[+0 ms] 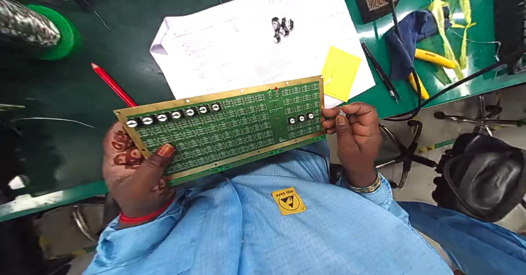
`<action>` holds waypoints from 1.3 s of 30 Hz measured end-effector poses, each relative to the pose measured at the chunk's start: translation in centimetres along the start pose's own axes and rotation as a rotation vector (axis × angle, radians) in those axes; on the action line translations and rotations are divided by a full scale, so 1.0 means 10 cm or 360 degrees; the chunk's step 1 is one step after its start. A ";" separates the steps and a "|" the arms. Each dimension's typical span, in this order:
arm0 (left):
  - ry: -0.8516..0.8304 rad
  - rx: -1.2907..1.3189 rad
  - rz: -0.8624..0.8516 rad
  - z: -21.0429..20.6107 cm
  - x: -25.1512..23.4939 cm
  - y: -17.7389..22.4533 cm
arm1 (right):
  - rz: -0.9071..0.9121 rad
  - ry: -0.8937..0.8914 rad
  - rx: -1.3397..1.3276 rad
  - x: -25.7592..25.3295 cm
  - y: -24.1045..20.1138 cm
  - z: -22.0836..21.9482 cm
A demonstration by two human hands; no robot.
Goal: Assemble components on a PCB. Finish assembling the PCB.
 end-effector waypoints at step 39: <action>-0.0175 0.0161 -0.0056 -0.05 -0.06 0.03 | 0.0072 0.0035 0.0039 -0.01 0.00 -0.01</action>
Point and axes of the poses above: each hand's wrist, its own x-axis away from the middle knuckle, its own z-axis out of the back of the hand, y = z × x, the point moved 6 cm from there along -x, towards the middle knuckle, and after that the axes turned 9 degrees about -y, right-handed, at the moved point
